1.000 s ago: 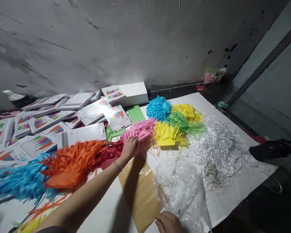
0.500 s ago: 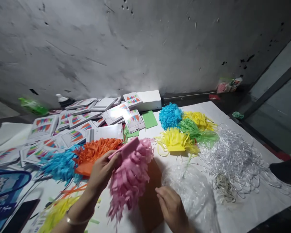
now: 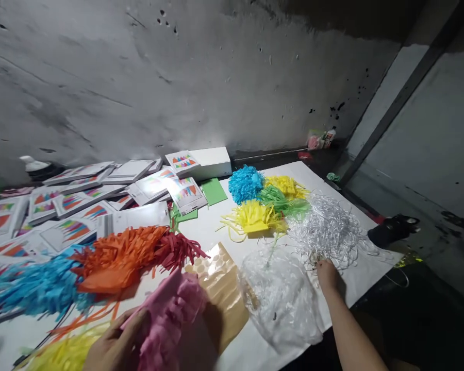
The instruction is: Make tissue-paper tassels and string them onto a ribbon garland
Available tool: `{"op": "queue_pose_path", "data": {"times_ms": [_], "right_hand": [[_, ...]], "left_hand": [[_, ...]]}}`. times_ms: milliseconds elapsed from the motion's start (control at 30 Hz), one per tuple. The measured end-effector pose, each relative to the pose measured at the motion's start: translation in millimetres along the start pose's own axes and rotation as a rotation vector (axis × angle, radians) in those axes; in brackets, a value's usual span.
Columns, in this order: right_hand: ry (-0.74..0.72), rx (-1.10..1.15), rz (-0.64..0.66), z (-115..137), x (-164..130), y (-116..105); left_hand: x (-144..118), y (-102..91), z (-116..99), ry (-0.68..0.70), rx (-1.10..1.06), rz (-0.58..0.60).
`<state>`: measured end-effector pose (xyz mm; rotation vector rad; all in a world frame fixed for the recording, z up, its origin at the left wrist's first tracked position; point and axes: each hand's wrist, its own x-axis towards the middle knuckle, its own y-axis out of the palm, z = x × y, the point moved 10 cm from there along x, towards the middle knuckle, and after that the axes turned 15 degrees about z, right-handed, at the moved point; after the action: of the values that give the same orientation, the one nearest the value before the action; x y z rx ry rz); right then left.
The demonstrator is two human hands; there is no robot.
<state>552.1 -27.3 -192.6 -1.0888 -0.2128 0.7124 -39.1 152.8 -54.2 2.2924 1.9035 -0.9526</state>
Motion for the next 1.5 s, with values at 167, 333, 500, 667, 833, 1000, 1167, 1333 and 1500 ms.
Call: {"op": "queue_pose_path", "data": {"times_ms": [167,333,500,667,833,1000,1167,1333,1500], "right_hand": [[-0.049,-0.014,0.012,19.8,-7.3,-19.7],[-0.579,0.132,0.110,166.3,-128.4,7.9],[-1.243,0.154,0.387,313.4,-293.7,52.0],[-1.060,0.369,0.565,316.0,-279.3,74.3],[-0.683,0.689,0.890,292.6,-243.1,110.3],[-0.674,0.645,1.095,298.9,-243.7,118.1],[-0.976,0.436,0.654,300.4,-251.3,83.8],[-1.170,0.218,0.416,300.4,-277.7,75.3],[-1.103,0.212,0.402,298.6,-273.6,76.3]], "left_hand": [[-5.3,34.9,0.8,0.118,-0.192,0.124],[-24.2,77.9,14.6,0.198,-0.328,0.205],[-39.4,116.4,27.6,0.228,-0.441,0.255],[-38.9,124.1,51.4,0.221,-0.506,0.287],[-37.1,126.5,55.0,0.284,-0.521,0.355],[-36.1,132.7,56.9,0.279,-0.602,0.411],[-36.3,137.7,58.9,0.250,-0.654,0.390],[-32.6,138.6,71.4,0.207,-0.678,0.324],[-27.7,137.0,79.1,0.244,-0.571,0.290]]}}
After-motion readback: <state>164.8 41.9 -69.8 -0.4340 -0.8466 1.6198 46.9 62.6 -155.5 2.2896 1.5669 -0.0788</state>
